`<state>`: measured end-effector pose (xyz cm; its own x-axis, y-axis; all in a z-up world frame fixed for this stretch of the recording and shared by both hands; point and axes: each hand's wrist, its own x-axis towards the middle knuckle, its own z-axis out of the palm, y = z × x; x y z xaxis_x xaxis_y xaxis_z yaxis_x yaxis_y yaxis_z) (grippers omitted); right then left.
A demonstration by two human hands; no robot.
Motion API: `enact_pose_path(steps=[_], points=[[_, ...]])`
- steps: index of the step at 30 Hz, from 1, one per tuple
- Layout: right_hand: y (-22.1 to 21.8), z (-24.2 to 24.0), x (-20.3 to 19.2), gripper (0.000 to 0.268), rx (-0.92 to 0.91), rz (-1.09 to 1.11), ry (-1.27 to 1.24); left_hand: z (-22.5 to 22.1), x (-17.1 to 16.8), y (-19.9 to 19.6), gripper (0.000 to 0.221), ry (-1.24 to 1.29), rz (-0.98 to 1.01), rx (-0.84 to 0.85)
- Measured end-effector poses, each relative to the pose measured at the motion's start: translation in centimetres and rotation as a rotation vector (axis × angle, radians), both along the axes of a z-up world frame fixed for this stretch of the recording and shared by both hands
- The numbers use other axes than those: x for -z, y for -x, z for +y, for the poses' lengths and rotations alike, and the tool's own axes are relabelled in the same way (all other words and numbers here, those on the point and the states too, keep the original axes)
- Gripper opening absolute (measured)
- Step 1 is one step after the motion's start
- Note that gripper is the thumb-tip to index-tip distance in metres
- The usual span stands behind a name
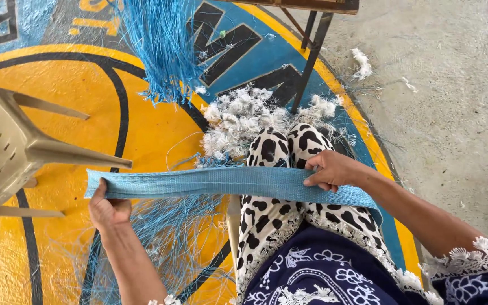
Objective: Weaving and knotting blue plastic fibers around white material to create a textured strip.
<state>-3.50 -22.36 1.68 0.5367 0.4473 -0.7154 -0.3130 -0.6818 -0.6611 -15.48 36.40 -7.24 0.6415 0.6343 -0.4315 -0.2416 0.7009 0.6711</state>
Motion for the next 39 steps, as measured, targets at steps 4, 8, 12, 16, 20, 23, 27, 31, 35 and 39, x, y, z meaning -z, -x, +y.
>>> enact_pose_path(steps=[4, 8, 12, 16, 20, 23, 27, 31, 35, 39], points=[[0.4, 0.1, -2.4, 0.036, 0.095, -0.021, -0.047, -4.0, 0.6, 0.3, 0.025, 0.035, -0.195, 0.095], [-0.5, 1.1, -5.6, 0.034, 0.173, -0.078, -0.129, -22.5, -5.6, -2.4, 0.055, -0.509, -0.166, 0.840], [-0.7, 1.9, -5.9, 0.033, 0.185, -0.088, -0.197, -35.8, 0.7, 0.6, 0.070, 0.080, -0.326, 0.989], [-2.2, 0.7, -6.2, 0.032, 0.218, -0.119, -0.263, -35.4, -8.7, -0.5, 0.096, 0.325, -0.575, 1.056], [-0.9, 0.0, -2.9, 0.030, 0.262, 0.000, -0.360, -36.0, -1.9, 3.0, 0.116, 0.668, -0.607, 0.789], [-2.9, 0.2, -3.5, 0.029, 0.289, -0.007, -0.424, -36.3, -1.5, 1.9, 0.122, 0.575, -0.446, 0.908], [-1.7, 1.3, -4.8, 0.026, 0.352, -0.001, -0.420, -30.6, -9.6, 1.8, 0.123, 0.384, -0.844, 1.138], [-2.3, 0.9, -3.5, 0.025, 0.366, 0.013, -0.428, -26.7, -1.2, 6.2, 0.099, 0.231, -0.751, 1.039], [-2.2, 2.4, -4.8, 0.025, 0.360, -0.022, -0.443, -34.3, -5.7, 4.4, 0.079, -0.138, -0.061, 1.426], [-1.6, 2.7, -5.4, 0.025, 0.364, -0.075, -0.386, -35.1, -11.2, 3.2, 0.081, -0.810, 0.236, 1.653]])
